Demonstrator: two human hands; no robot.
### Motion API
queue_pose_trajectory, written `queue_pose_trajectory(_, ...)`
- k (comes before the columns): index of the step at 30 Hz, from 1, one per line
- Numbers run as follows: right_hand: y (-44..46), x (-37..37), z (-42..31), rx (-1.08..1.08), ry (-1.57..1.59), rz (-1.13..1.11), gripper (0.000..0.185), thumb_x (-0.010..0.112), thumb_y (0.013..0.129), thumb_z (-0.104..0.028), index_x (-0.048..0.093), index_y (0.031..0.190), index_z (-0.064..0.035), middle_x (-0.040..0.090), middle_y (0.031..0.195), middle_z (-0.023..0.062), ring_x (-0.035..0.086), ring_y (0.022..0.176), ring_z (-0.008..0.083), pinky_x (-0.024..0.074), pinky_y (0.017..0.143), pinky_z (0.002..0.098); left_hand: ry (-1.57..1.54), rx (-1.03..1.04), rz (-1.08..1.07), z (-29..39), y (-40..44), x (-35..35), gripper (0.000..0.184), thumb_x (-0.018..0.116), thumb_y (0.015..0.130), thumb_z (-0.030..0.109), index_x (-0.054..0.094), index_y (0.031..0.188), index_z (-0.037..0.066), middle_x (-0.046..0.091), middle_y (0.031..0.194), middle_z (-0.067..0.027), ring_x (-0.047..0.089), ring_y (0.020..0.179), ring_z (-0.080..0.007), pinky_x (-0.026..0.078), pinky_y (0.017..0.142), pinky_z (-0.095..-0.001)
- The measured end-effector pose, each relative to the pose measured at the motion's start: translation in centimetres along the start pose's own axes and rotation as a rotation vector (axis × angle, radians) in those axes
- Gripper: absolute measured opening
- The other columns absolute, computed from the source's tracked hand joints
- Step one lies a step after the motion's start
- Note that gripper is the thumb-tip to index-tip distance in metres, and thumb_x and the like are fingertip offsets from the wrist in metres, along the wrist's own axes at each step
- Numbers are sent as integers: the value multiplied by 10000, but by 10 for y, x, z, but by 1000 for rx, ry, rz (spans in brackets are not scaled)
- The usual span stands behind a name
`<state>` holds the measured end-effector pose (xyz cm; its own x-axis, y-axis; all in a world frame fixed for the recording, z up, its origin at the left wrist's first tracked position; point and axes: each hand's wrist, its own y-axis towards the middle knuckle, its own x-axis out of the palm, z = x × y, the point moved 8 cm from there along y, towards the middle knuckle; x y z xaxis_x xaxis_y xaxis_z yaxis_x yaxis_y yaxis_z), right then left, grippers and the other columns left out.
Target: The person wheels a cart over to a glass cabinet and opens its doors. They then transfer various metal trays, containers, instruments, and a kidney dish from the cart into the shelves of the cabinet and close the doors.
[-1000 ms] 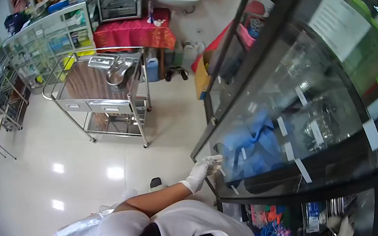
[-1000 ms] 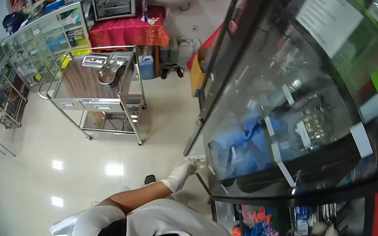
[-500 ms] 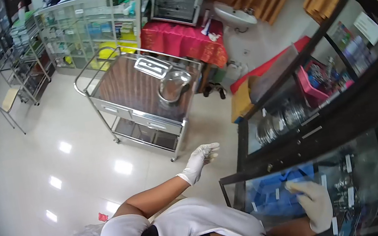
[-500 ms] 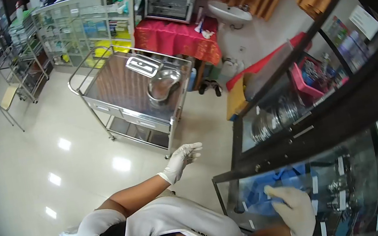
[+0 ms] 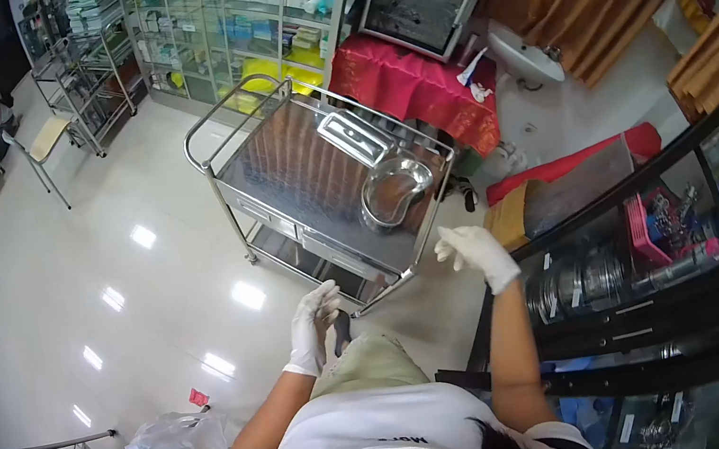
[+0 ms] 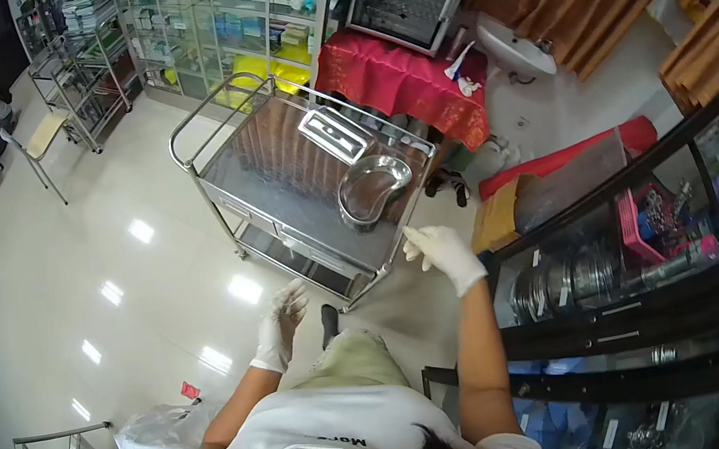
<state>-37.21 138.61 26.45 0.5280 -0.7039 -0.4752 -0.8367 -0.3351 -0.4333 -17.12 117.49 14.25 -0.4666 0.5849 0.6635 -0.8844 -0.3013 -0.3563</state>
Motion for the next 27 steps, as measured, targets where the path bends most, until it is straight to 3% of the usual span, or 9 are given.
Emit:
queue_pose_trajectory(2,58,19,17,-11,51,-3,404,514,887,-377,660,737,-31,661,744,64,563,525,136,409,444,242,-14,48,78,9,13,-22,397,472,905,304,539,1206,54,587,1153,-69,559,914,-109,406,822,-230)
queue_pose_trajectory(6,135,37,32,259,-232,28,586,480,840,-530,661,708,11,657,732,139,624,598,267,482,527,359,-18,108,176,45,37,-32,436,475,899,317,512,1240,49,567,1176,-80,549,934,-115,402,830,-229)
queue_pose_trajectory(7,163,41,44,252,-217,32,586,480,840,-530,661,708,11,657,732,139,624,598,267,482,527,359,-4,115,168,56,41,-26,436,475,899,317,512,1240,49,567,1176,-80,549,934,-115,402,830,-229)
queue_pose_trajectory(9,202,36,44,43,-701,326,617,448,831,-537,676,780,34,664,782,193,640,732,361,500,653,429,-63,121,255,75,51,-28,389,471,910,282,536,1211,46,587,1134,-79,551,889,-109,404,821,-228)
queue_pose_trajectory(21,219,49,77,283,-475,277,573,464,816,-497,679,825,33,667,831,206,627,780,392,490,713,436,70,-32,134,107,165,22,438,533,884,265,500,1243,18,542,1147,-68,532,867,-107,410,796,-211)
queue_pose_trajectory(22,218,54,79,221,-350,278,536,464,824,-457,679,817,34,667,824,203,623,750,386,486,702,438,90,-65,88,103,171,30,438,533,884,265,500,1243,18,542,1147,-68,532,867,-107,410,796,-211)
queue_pose_trajectory(24,219,72,106,-176,-500,681,499,448,840,-410,683,810,28,664,813,205,615,737,386,482,705,441,124,-114,100,95,176,30,470,537,878,299,495,1255,23,518,1169,-70,495,954,-128,377,853,-243)
queue_pose_trajectory(25,212,67,98,-123,-494,751,499,448,840,-410,683,810,28,664,813,205,615,737,386,482,705,441,176,-128,95,92,178,35,488,533,873,323,500,1251,17,520,1166,-82,490,957,-140,366,863,-249)
queue_pose_trajectory(27,176,43,66,-104,395,993,377,448,854,-307,675,916,-13,656,885,205,607,786,396,472,732,452,254,-135,20,89,181,39,514,524,867,349,503,1252,9,508,1183,-101,470,989,-172,333,892,-260)
